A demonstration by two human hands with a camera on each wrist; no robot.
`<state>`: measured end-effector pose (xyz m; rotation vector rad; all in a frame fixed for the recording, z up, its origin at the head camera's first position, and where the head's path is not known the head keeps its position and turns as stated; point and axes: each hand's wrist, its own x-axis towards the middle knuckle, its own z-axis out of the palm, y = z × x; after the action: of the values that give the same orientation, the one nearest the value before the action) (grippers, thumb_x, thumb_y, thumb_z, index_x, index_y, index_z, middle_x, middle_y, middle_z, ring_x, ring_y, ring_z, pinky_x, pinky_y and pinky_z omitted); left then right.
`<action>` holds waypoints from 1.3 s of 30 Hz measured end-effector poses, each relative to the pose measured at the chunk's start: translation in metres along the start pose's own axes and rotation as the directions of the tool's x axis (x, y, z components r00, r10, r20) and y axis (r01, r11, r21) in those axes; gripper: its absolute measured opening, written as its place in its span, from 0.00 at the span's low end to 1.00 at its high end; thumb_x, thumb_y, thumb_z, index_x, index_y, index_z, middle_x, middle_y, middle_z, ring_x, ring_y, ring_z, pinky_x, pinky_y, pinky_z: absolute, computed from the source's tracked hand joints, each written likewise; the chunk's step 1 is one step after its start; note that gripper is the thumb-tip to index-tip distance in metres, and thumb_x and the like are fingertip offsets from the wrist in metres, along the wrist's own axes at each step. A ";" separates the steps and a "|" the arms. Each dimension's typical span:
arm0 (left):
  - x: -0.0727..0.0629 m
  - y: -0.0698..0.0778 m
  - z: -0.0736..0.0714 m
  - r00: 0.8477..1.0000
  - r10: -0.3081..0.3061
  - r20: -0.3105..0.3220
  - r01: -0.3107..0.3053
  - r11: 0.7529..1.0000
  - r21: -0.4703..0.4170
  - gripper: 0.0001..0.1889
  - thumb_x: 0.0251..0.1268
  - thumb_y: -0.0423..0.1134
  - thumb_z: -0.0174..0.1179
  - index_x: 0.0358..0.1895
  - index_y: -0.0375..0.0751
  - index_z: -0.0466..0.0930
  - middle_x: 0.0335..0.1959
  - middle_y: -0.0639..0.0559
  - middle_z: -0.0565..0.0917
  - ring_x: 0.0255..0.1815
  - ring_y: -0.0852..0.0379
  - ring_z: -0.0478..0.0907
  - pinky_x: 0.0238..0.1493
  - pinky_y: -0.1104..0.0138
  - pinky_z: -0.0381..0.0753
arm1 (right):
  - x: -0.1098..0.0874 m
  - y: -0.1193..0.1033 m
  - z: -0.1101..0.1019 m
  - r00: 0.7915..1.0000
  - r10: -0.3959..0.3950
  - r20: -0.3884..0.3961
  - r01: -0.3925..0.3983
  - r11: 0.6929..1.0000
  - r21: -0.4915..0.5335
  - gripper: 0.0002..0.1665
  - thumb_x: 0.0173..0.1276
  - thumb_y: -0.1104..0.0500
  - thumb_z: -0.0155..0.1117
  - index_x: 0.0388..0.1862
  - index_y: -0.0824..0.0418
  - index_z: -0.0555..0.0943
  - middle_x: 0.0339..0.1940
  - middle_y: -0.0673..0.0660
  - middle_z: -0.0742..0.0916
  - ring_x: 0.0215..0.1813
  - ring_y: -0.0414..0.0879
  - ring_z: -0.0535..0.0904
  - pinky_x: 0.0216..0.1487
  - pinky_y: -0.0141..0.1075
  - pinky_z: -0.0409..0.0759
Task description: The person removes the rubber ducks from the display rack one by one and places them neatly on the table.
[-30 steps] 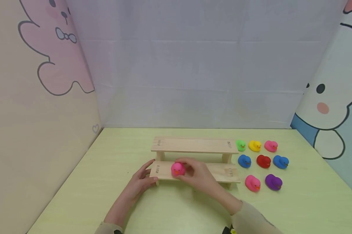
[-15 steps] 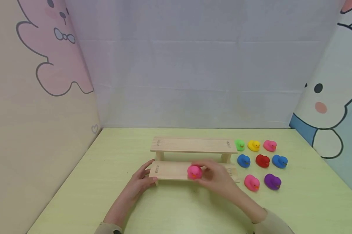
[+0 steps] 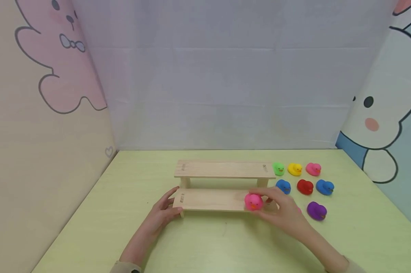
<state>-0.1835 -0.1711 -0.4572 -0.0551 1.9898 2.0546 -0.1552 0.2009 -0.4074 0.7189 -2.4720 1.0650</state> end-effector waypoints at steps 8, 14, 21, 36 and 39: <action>-0.001 0.000 -0.001 1.000 0.007 0.017 -0.007 1.000 0.005 0.40 0.62 0.32 0.64 0.76 0.57 0.58 0.68 0.36 0.69 0.57 0.55 0.77 0.54 0.67 0.80 | -0.018 0.019 -0.032 0.996 0.091 -0.003 -0.091 0.992 -0.082 0.37 0.49 0.62 0.81 0.60 0.46 0.81 0.54 0.44 0.86 0.47 0.28 0.74 0.39 0.31 0.83; -0.002 0.000 -0.001 1.000 0.006 0.026 -0.006 1.000 0.002 0.40 0.63 0.32 0.63 0.77 0.57 0.57 0.69 0.35 0.67 0.58 0.55 0.77 0.54 0.68 0.79 | -0.031 0.031 -0.053 0.994 0.105 -0.034 -0.108 0.989 -0.101 0.36 0.49 0.63 0.81 0.59 0.47 0.81 0.52 0.41 0.85 0.42 0.30 0.74 0.34 0.28 0.79; -0.001 0.000 0.000 1.000 -0.001 0.009 0.000 1.000 0.023 0.40 0.62 0.33 0.64 0.77 0.56 0.57 0.69 0.35 0.68 0.56 0.54 0.78 0.54 0.66 0.79 | -0.043 0.040 -0.072 0.991 0.127 -0.040 -0.132 0.979 -0.158 0.36 0.49 0.64 0.80 0.59 0.48 0.81 0.52 0.35 0.83 0.44 0.25 0.74 0.39 0.26 0.82; -0.002 0.000 -0.001 1.000 0.003 0.026 -0.003 1.000 0.010 0.40 0.63 0.33 0.63 0.77 0.57 0.56 0.70 0.35 0.67 0.57 0.55 0.77 0.55 0.67 0.79 | -0.060 0.069 -0.097 0.983 0.127 -0.132 -0.152 0.969 -0.197 0.36 0.48 0.64 0.81 0.59 0.54 0.81 0.52 0.18 0.75 0.50 0.19 0.67 0.42 0.13 0.70; -0.002 -0.001 -0.001 1.000 0.007 0.028 -0.007 1.000 0.007 0.40 0.63 0.33 0.63 0.77 0.57 0.56 0.70 0.35 0.67 0.57 0.55 0.77 0.54 0.67 0.79 | -0.063 0.074 -0.101 0.978 0.159 -0.135 -0.185 0.960 -0.208 0.36 0.49 0.63 0.81 0.59 0.54 0.80 0.51 0.16 0.73 0.50 0.17 0.67 0.41 0.13 0.70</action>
<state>-0.1818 -0.1727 -0.4577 -0.0179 1.9832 2.0420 -0.1356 0.3396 -0.4148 0.3685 -2.5325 0.8453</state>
